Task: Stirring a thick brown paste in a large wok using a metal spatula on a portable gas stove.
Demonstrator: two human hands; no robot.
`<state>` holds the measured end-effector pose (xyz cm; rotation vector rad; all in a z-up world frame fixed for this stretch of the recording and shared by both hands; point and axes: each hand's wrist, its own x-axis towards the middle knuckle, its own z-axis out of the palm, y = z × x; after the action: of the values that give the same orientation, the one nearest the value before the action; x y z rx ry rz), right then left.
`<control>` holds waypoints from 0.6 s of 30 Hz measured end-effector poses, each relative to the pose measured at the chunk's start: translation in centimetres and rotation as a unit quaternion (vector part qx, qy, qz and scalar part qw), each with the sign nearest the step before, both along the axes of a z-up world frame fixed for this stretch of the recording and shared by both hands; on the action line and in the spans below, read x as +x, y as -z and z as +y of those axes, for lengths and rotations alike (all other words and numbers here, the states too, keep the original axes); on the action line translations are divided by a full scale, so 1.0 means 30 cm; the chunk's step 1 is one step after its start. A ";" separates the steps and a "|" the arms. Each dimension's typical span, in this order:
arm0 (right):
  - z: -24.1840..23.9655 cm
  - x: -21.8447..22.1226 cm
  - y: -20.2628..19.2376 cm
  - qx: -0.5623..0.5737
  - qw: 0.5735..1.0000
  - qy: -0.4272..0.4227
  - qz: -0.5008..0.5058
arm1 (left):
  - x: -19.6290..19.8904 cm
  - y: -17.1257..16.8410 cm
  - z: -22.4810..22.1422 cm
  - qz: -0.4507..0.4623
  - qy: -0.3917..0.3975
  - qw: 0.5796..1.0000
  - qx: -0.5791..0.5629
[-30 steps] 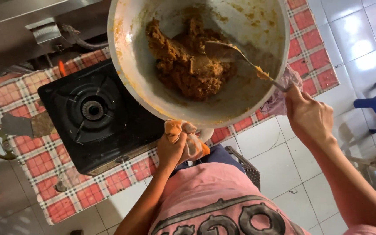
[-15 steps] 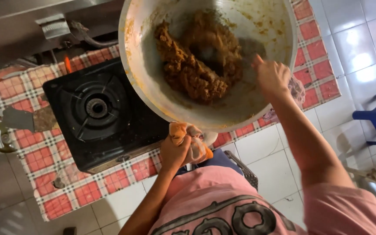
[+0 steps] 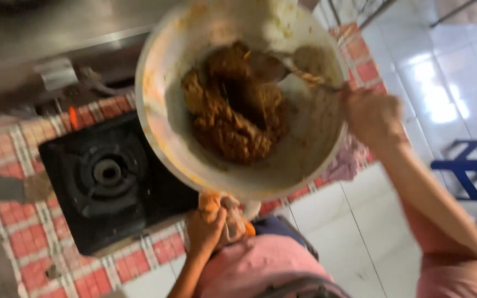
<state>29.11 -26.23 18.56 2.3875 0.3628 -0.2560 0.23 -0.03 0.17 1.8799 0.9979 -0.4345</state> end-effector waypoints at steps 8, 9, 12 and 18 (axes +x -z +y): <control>-0.216 -0.026 0.018 0.102 0.972 0.182 0.104 | -0.003 0.017 -0.002 -0.015 -0.036 0.999 0.004; -0.209 -0.028 0.041 0.099 0.972 0.183 0.113 | -0.021 0.007 -0.009 -0.006 -0.036 0.999 0.003; -0.161 0.024 0.134 0.123 0.948 0.235 0.176 | 0.009 -0.014 -0.004 0.029 -0.052 0.998 -0.022; 0.023 0.099 0.452 0.351 0.903 0.187 0.161 | 0.015 -0.032 -0.021 0.038 -0.053 0.998 -0.004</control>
<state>32.08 -25.53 4.99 3.1307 0.1470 -0.8220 0.68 -0.65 1.12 1.8053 1.1403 -0.4492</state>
